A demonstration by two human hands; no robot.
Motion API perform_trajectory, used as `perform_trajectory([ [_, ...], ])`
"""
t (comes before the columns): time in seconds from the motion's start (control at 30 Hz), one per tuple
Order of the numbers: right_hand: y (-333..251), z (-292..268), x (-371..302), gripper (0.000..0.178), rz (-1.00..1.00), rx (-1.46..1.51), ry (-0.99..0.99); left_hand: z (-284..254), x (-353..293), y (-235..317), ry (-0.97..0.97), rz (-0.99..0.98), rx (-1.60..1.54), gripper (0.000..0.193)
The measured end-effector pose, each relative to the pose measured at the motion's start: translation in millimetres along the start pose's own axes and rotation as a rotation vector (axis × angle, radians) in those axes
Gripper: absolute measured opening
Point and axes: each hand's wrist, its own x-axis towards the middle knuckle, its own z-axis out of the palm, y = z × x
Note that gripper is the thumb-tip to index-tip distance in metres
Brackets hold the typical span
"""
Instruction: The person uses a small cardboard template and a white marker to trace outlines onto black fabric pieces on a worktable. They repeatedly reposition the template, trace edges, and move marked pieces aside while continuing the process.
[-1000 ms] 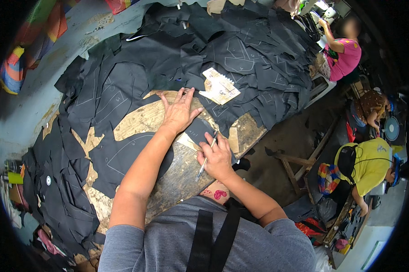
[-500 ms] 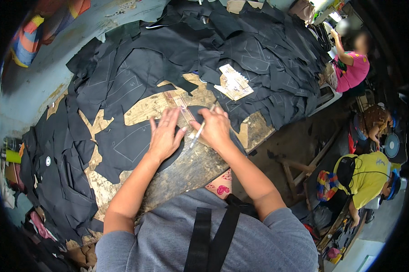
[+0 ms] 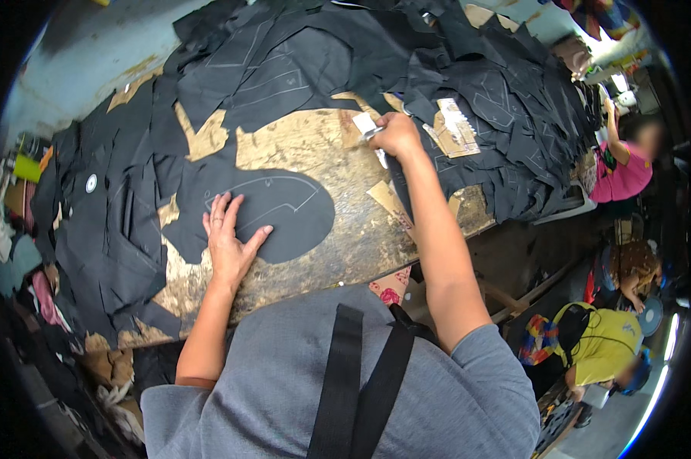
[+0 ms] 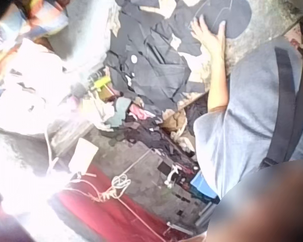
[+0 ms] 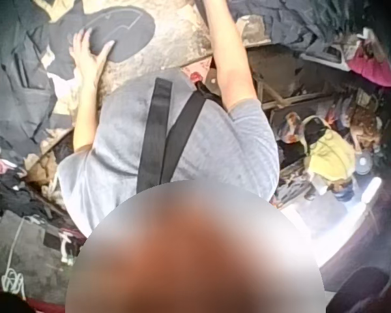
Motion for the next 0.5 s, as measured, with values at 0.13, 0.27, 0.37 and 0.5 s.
perform_trajectory([
  [0.13,-3.3,2.0,18.1,0.022,-0.101,0.189,0.028,-11.2,-32.0,5.0,-0.061,0.128,-0.114,0.041],
  [0.27,-27.3,-6.9,4.7,0.011,-0.385,0.657,0.055,-25.4,-57.4,20.5,-0.305,0.237,-0.214,0.028],
  [0.37,-50.4,-7.3,-35.8,0.016,-0.518,0.917,-0.344,-36.0,-60.2,30.9,-0.451,0.21,-0.281,0.027],
  [0.5,-78.9,22.7,-99.3,0.031,-0.686,0.503,-0.734,-40.9,-55.8,47.2,-0.58,0.196,-0.393,0.031],
])
